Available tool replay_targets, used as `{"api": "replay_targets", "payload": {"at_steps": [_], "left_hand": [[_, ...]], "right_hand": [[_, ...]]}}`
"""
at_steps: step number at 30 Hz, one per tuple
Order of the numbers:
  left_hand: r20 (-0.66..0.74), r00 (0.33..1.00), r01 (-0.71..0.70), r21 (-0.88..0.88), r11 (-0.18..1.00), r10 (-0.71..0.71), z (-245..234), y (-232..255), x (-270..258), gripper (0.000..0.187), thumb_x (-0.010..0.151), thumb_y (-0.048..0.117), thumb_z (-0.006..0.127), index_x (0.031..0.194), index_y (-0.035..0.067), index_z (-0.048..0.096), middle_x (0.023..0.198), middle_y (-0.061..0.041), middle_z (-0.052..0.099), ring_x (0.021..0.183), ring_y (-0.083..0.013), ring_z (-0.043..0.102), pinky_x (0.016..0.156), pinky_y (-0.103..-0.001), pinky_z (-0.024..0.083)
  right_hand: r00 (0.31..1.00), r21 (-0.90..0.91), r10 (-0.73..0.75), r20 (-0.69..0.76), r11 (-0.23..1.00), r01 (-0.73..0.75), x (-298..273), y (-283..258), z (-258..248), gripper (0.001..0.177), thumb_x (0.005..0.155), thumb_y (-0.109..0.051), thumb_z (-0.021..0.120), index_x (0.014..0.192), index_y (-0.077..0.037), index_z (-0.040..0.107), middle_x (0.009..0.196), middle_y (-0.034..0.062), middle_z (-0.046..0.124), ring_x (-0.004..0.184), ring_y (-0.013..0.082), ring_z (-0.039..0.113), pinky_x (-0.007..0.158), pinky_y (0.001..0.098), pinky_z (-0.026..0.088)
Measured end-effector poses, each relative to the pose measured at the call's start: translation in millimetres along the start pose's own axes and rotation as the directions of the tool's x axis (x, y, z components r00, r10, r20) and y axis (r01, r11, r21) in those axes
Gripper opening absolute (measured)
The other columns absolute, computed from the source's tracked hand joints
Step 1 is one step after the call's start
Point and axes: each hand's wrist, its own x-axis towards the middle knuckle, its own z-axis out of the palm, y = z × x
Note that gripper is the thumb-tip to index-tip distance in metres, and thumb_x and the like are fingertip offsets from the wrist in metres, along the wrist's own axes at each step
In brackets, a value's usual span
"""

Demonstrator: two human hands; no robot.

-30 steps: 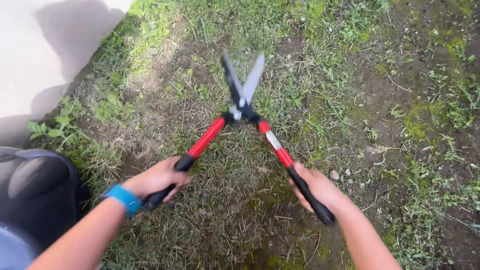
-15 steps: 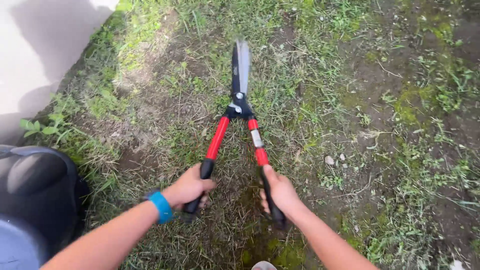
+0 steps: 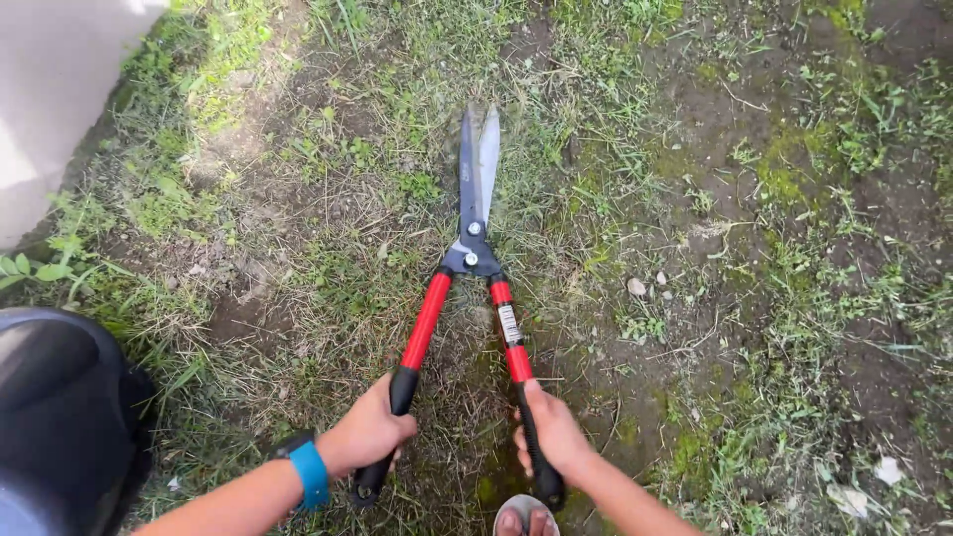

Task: The recorder uses garden shears to trim weeds and grass from the ground and near a wall.

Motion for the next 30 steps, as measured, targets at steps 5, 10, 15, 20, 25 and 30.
{"api": "replay_targets", "payload": {"at_steps": [5, 10, 15, 20, 25, 30], "left_hand": [[0.145, 0.988, 0.041, 0.138, 0.990, -0.061, -82.1, 41.9, -15.8, 0.042, 0.084, 0.004, 0.066, 0.121, 0.011, 0.047, 0.061, -0.006, 0.051, 0.042, -0.0166, 0.052, 0.037, -0.034, 0.045], [0.098, 0.981, 0.124, 0.332, 0.935, -0.165, -54.6, 25.5, -8.5, 0.038, 0.084, 0.005, 0.066, 0.118, 0.010, 0.049, 0.064, -0.005, 0.055, 0.045, -0.0166, 0.056, 0.038, -0.035, 0.049], [-0.052, 0.997, -0.048, 0.016, 0.999, 0.048, 25.0, 14.4, 17.9, 0.049, 0.082, 0.001, 0.066, 0.123, 0.006, 0.040, 0.064, -0.007, 0.055, 0.044, -0.0208, 0.056, 0.041, -0.041, 0.050], [0.126, 0.992, -0.017, 0.088, 0.996, 0.006, -52.1, 49.3, 6.9, 0.049, 0.082, 0.001, 0.063, 0.125, 0.016, 0.045, 0.061, -0.002, 0.050, 0.043, -0.0160, 0.052, 0.038, -0.036, 0.045], [0.163, 0.979, 0.076, 0.245, 0.967, -0.119, -49.2, 57.3, 13.9, 0.042, 0.084, 0.007, 0.067, 0.119, 0.017, 0.046, 0.057, -0.003, 0.047, 0.041, -0.0183, 0.051, 0.038, -0.037, 0.043], [0.136, 0.982, -0.136, 0.045, 0.990, 0.128, 17.5, 52.9, 50.9, 0.030, 0.083, 0.001, 0.066, 0.104, 0.003, 0.045, 0.061, -0.006, 0.057, 0.044, -0.0178, 0.059, 0.040, -0.037, 0.051]], "right_hand": [[1.000, -0.058, 0.008, 0.002, 0.998, -0.008, -43.7, -24.8, -70.8, 0.057, 0.098, -0.061, 0.044, 0.092, -0.005, 0.055, 0.055, 0.0052, 0.051, 0.036, 0.0179, 0.047, 0.034, 0.0352, 0.041], [0.988, -0.185, 0.131, -0.086, 0.972, -0.146, -29.7, 0.5, -58.8, 0.058, 0.096, -0.061, 0.042, 0.090, -0.005, 0.056, 0.053, 0.0079, 0.052, 0.034, 0.0208, 0.048, 0.033, 0.0363, 0.039], [0.997, 0.079, -0.052, -0.063, 0.995, 0.057, 5.4, -1.7, 38.3, 0.051, 0.094, -0.063, 0.037, 0.098, -0.013, 0.047, 0.055, 0.0084, 0.053, 0.040, 0.0217, 0.053, 0.039, 0.0384, 0.048], [0.999, 0.022, -0.018, -0.029, 1.000, 0.019, -20.9, -17.7, -35.2, 0.059, 0.098, -0.064, 0.041, 0.095, -0.006, 0.051, 0.056, 0.0053, 0.051, 0.039, 0.0184, 0.050, 0.037, 0.0357, 0.042], [0.996, -0.113, 0.025, -0.082, 0.993, -0.035, -13.9, 0.7, -38.6, 0.062, 0.096, -0.065, 0.039, 0.095, -0.006, 0.054, 0.054, 0.0053, 0.051, 0.038, 0.0205, 0.050, 0.037, 0.0376, 0.043], [0.993, 0.139, -0.029, -0.118, 0.989, 0.045, 12.4, -29.1, 6.9, 0.060, 0.097, -0.066, 0.040, 0.094, -0.006, 0.050, 0.056, 0.0081, 0.054, 0.041, 0.0227, 0.054, 0.041, 0.0404, 0.049]]}}
